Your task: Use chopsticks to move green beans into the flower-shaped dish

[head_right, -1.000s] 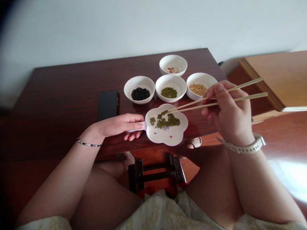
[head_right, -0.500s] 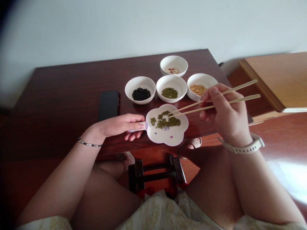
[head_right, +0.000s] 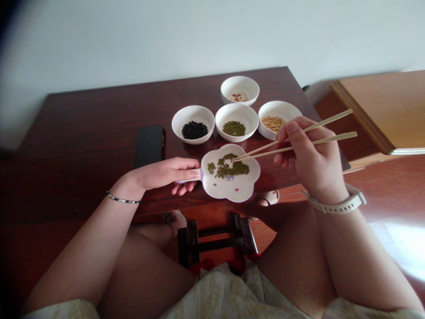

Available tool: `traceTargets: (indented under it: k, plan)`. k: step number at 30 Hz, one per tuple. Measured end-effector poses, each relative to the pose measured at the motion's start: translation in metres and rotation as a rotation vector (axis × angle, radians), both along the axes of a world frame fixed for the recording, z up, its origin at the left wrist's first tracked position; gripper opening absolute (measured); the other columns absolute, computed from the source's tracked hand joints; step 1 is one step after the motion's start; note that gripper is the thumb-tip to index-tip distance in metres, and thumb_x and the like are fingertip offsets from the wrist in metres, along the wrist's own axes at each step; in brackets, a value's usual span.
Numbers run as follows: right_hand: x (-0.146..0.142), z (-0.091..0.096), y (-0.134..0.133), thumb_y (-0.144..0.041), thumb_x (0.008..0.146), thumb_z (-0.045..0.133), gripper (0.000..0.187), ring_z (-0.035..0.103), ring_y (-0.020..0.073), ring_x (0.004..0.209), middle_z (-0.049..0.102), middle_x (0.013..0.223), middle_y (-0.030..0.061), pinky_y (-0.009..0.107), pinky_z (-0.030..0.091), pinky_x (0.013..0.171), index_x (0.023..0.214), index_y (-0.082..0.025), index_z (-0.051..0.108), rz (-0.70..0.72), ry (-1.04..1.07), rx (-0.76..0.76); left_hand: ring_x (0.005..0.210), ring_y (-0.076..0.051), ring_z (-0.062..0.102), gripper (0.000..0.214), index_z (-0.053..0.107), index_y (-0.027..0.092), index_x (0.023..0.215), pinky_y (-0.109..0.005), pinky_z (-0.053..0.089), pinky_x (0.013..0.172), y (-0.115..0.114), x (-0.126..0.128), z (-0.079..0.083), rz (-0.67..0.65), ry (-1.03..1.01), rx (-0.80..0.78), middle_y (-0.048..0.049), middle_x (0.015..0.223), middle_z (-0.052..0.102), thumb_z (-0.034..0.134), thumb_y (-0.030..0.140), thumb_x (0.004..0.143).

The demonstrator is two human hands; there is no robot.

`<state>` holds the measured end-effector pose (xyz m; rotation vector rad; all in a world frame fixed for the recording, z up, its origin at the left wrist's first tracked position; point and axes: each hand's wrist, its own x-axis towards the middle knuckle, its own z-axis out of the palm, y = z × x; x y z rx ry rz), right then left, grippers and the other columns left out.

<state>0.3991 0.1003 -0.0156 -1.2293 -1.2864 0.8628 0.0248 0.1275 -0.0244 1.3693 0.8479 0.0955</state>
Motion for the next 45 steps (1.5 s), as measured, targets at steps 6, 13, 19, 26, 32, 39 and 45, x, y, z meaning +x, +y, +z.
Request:
traceTargets:
  k: [6, 13, 19, 26, 32, 39, 45]
  plan:
    - [-0.005, 0.003, 0.001, -0.044, 0.109, 0.100, 0.036, 0.065, 0.0114, 0.047, 0.074, 0.078, 0.0010, 0.020, 0.046, 0.037, 0.085, -0.022, 0.084, -0.057, 0.048, 0.018, 0.071, -0.013, 0.067, 0.046, 0.072, 0.021, 0.110, -0.026, 0.052, 0.062, 0.001, 0.001, 0.002, -0.001, 0.010, -0.007, -0.0005, 0.093, 0.079, 0.087, 0.063, 0.122]
    - [-0.007, 0.008, -0.001, -0.050, 0.111, 0.102, 0.042, 0.069, 0.0098, 0.052, 0.075, 0.077, -0.0001, 0.014, 0.052, 0.045, 0.086, -0.022, 0.082, 0.030, 0.031, -0.082, 0.073, -0.013, 0.070, 0.047, 0.072, 0.021, 0.110, -0.026, 0.054, 0.063, 0.000, 0.001, 0.002, 0.002, 0.004, -0.007, -0.0009, 0.094, 0.079, 0.088, 0.064, 0.121]
    - [-0.007, 0.010, -0.003, -0.050, 0.113, 0.100, 0.042, 0.069, 0.0105, 0.052, 0.073, 0.070, -0.0007, 0.014, 0.050, 0.046, 0.087, -0.023, 0.082, 0.039, 0.012, -0.105, 0.073, -0.013, 0.070, 0.048, 0.072, 0.021, 0.110, -0.026, 0.054, 0.063, 0.001, 0.001, 0.002, -0.002, 0.005, -0.002, -0.0009, 0.094, 0.079, 0.087, 0.065, 0.121]
    - [-0.008, 0.007, -0.002, -0.046, 0.111, 0.101, 0.038, 0.068, 0.0107, 0.051, 0.075, 0.076, -0.0008, 0.017, 0.048, 0.042, 0.088, -0.023, 0.082, -0.013, 0.026, -0.049, 0.071, -0.013, 0.069, 0.044, 0.072, 0.021, 0.110, -0.026, 0.053, 0.062, 0.001, 0.001, 0.001, 0.002, 0.007, -0.010, -0.0007, 0.094, 0.079, 0.087, 0.061, 0.121]
    - [-0.008, 0.005, 0.000, -0.039, 0.112, 0.098, 0.032, 0.065, 0.0103, 0.048, 0.076, 0.077, -0.0006, 0.018, 0.046, 0.040, 0.089, -0.023, 0.083, -0.043, 0.031, 0.012, 0.074, -0.014, 0.070, 0.047, 0.072, 0.021, 0.109, -0.026, 0.054, 0.064, 0.000, 0.001, 0.002, -0.006, 0.018, 0.001, -0.0010, 0.095, 0.079, 0.087, 0.064, 0.120]
    - [-0.002, -0.002, 0.005, -0.056, 0.109, 0.101, 0.045, 0.069, 0.0136, 0.045, 0.076, 0.070, 0.0000, 0.017, 0.044, 0.038, 0.082, -0.024, 0.084, 0.034, -0.013, -0.013, 0.072, -0.013, 0.068, 0.047, 0.072, 0.021, 0.110, -0.027, 0.053, 0.063, 0.000, 0.001, 0.004, 0.006, 0.025, -0.001, -0.0011, 0.095, 0.079, 0.087, 0.064, 0.121]
    - [-0.003, 0.001, 0.003, -0.054, 0.119, 0.091, 0.045, 0.073, 0.0123, 0.054, 0.076, 0.075, 0.0008, 0.016, 0.049, 0.045, 0.086, -0.023, 0.085, 0.033, -0.056, -0.067, 0.071, -0.013, 0.068, 0.047, 0.072, 0.021, 0.110, -0.026, 0.054, 0.063, 0.000, 0.001, 0.003, -0.004, 0.024, 0.001, -0.0008, 0.094, 0.079, 0.087, 0.064, 0.121]
